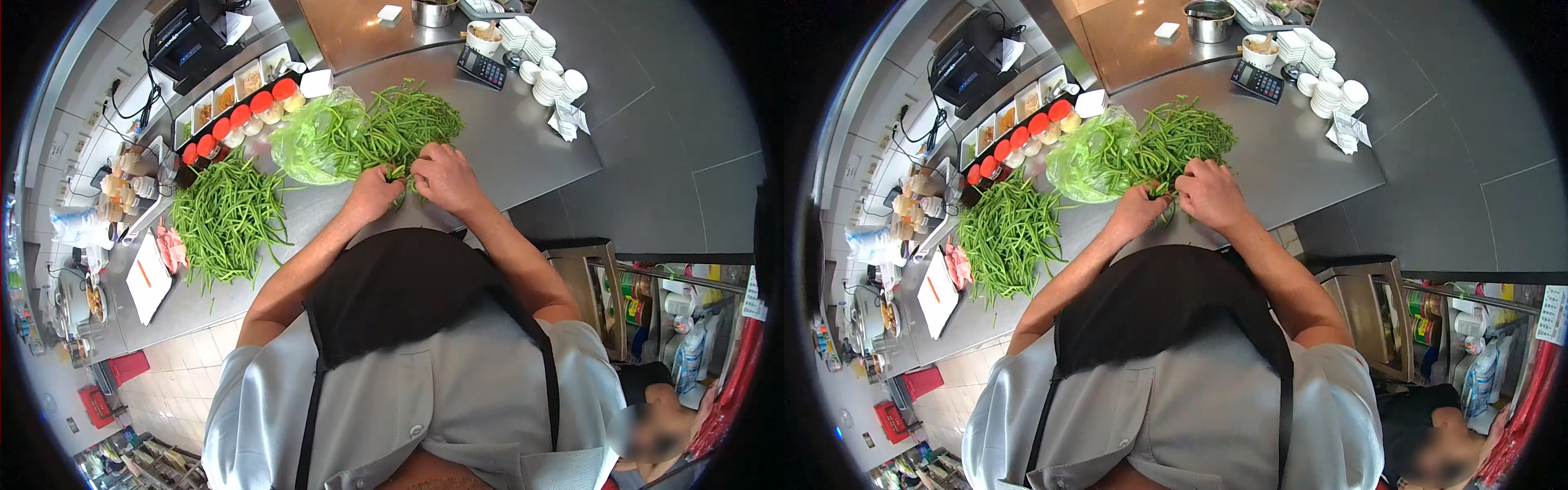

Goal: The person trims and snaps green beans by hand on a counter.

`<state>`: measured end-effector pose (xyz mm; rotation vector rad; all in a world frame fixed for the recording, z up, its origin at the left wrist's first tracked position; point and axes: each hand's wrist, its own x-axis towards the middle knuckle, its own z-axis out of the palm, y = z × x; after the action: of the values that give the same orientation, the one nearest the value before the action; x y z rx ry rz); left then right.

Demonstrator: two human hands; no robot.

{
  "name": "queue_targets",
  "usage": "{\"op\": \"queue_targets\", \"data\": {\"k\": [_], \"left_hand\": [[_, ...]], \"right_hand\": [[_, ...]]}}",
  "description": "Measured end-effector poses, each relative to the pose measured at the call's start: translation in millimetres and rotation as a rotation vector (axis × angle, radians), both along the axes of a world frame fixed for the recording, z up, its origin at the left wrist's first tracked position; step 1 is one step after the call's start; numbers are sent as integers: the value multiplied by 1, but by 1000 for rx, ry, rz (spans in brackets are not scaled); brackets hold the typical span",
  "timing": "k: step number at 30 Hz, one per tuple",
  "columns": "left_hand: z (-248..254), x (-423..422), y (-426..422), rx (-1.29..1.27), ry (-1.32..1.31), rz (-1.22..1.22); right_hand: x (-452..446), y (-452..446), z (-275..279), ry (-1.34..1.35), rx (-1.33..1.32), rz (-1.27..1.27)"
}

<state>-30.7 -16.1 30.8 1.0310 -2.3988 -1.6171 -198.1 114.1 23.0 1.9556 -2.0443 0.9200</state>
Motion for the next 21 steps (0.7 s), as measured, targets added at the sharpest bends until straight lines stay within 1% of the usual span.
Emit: {"op": "queue_targets", "data": {"k": [1, 4, 6, 7, 10, 13, 16, 17, 19, 21], "left_hand": [[6, 1, 3, 4, -24, 10], [-8, 4, 0, -75, 31, -56], [-19, 4, 0, -18, 143, -62], [-23, 4, 0, 11, 199, -65], [-31, 1, -4, 276, 248, -6], [-27, 4, -6, 634, 454, 256], [-23, 5, -10, 661, 527, 338], [-21, 6, -9, 667, 508, 359], [-24, 6, -10, 670, 525, 322], [-26, 7, -10, 675, 536, 296]], "right_hand": [[2, 0, 0, 17, 6, 9], [6, -2, -9, -92, 241, -29], [8, -12, -34, -728, 283, -71], [8, -15, -38, -1048, 299, -91], [2, -16, -38, -1001, 191, -107], [-1, -8, -36, -558, 42, -242], [-6, -4, -34, -884, 322, -45], [-4, -4, -34, -908, 344, -55], [8, -4, -28, -957, 386, -75], [10, -6, -34, -949, 375, -94]]}}
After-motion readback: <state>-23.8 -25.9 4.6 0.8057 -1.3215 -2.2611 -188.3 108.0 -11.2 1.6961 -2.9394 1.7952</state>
